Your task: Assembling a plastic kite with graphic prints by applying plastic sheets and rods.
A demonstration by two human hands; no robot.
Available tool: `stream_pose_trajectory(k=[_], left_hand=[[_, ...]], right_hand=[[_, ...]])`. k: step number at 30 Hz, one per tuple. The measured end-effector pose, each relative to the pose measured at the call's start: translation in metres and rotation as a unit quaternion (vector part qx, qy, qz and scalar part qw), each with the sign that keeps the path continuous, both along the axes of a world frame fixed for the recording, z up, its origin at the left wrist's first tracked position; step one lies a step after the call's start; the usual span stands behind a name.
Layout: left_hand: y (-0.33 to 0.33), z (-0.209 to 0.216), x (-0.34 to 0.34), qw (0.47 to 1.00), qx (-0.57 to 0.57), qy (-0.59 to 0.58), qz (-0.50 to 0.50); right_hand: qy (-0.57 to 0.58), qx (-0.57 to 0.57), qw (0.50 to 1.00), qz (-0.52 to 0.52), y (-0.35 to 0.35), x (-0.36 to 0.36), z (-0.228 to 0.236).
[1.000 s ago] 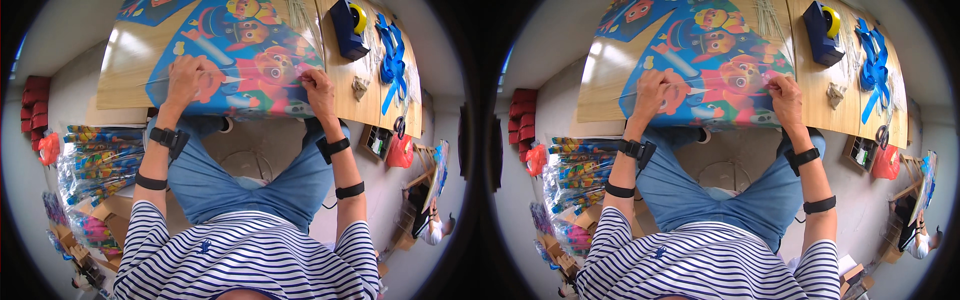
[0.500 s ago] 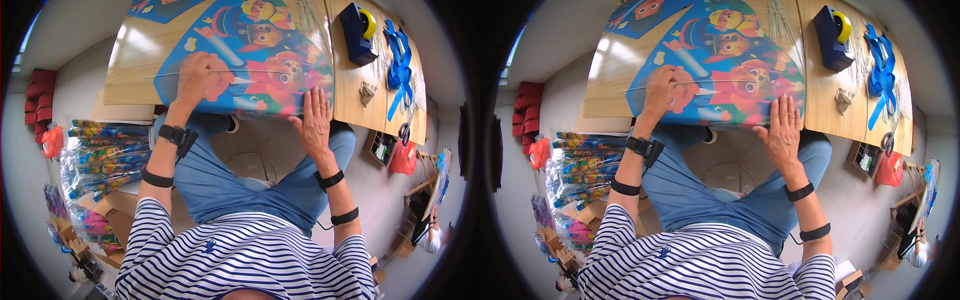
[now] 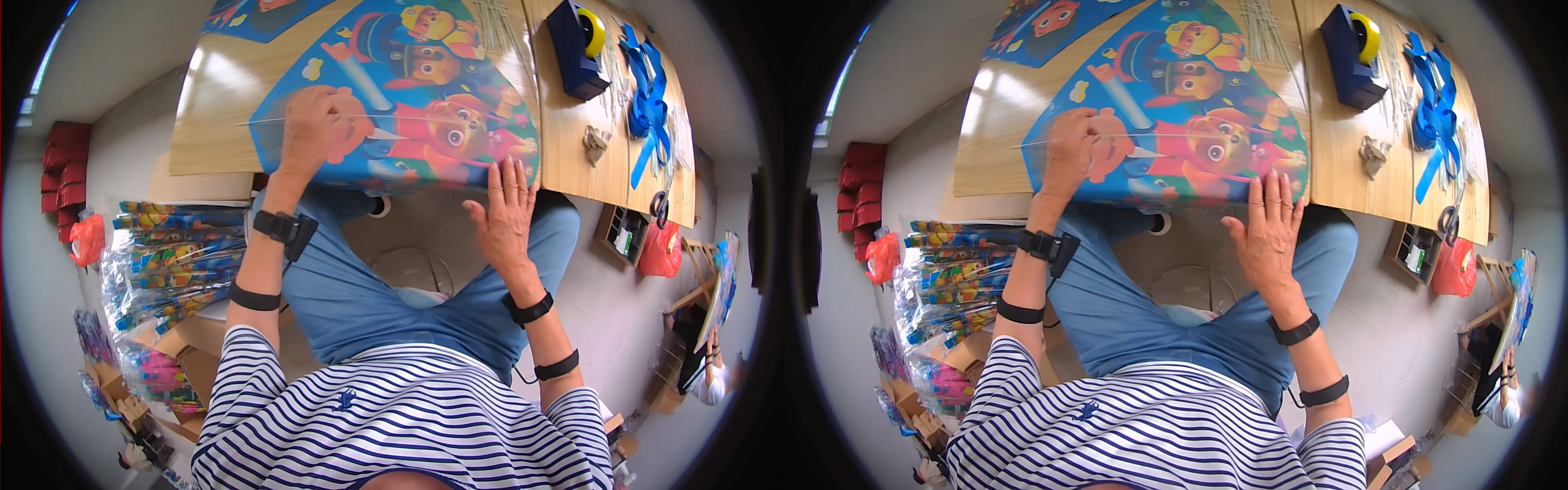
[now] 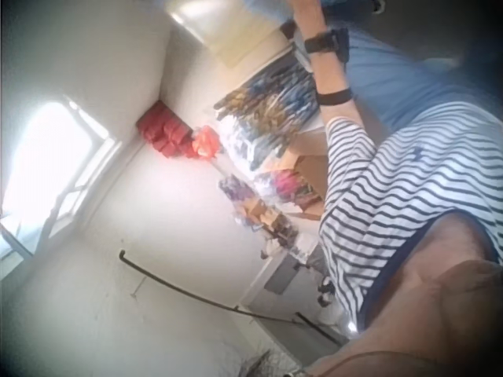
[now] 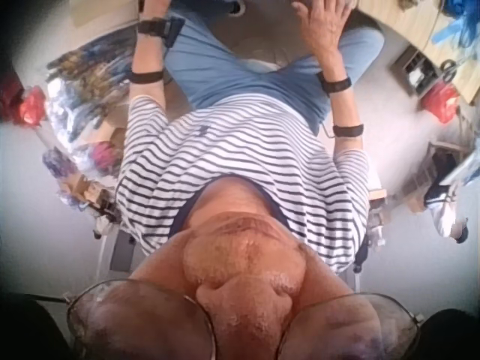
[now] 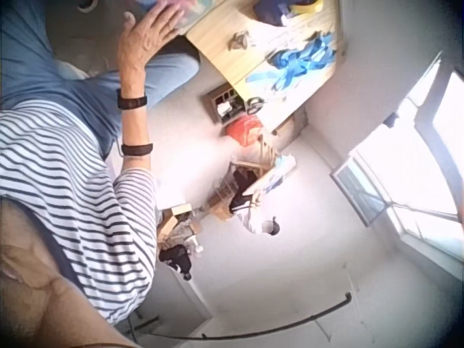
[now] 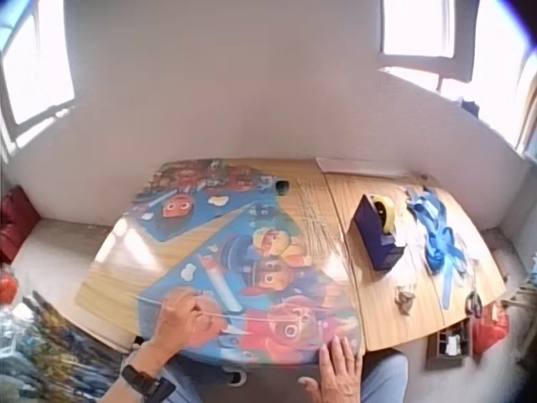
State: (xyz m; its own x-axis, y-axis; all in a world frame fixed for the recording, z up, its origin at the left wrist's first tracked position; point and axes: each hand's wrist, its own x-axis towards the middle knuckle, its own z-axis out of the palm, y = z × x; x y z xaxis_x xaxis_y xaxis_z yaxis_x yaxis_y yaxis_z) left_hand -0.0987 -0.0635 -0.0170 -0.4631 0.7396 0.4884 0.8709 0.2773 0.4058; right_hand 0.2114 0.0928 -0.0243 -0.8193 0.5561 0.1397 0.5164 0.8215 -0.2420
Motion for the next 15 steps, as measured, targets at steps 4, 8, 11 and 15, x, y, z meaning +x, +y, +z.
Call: stream_pose_trajectory(k=[4,8,11,15], left_hand=[[-0.001,0.006,0.018,0.999,-0.011,-0.045,-0.005],[-0.003,-0.009,0.018,1.000,-0.018,-0.012,0.013],[-0.002,-0.017,0.017,1.000,0.010,0.009,0.005],[0.003,-0.016,0.018,1.000,0.010,0.014,0.019]], right_hand=[[-0.008,0.004,1.000,-0.002,0.000,0.002,-0.003],[-0.011,0.008,1.000,0.003,-0.001,0.000,-0.005],[-0.010,0.013,1.000,0.005,-0.002,0.000,-0.006],[-0.012,0.014,1.000,-0.002,-0.002,0.000,-0.006]])
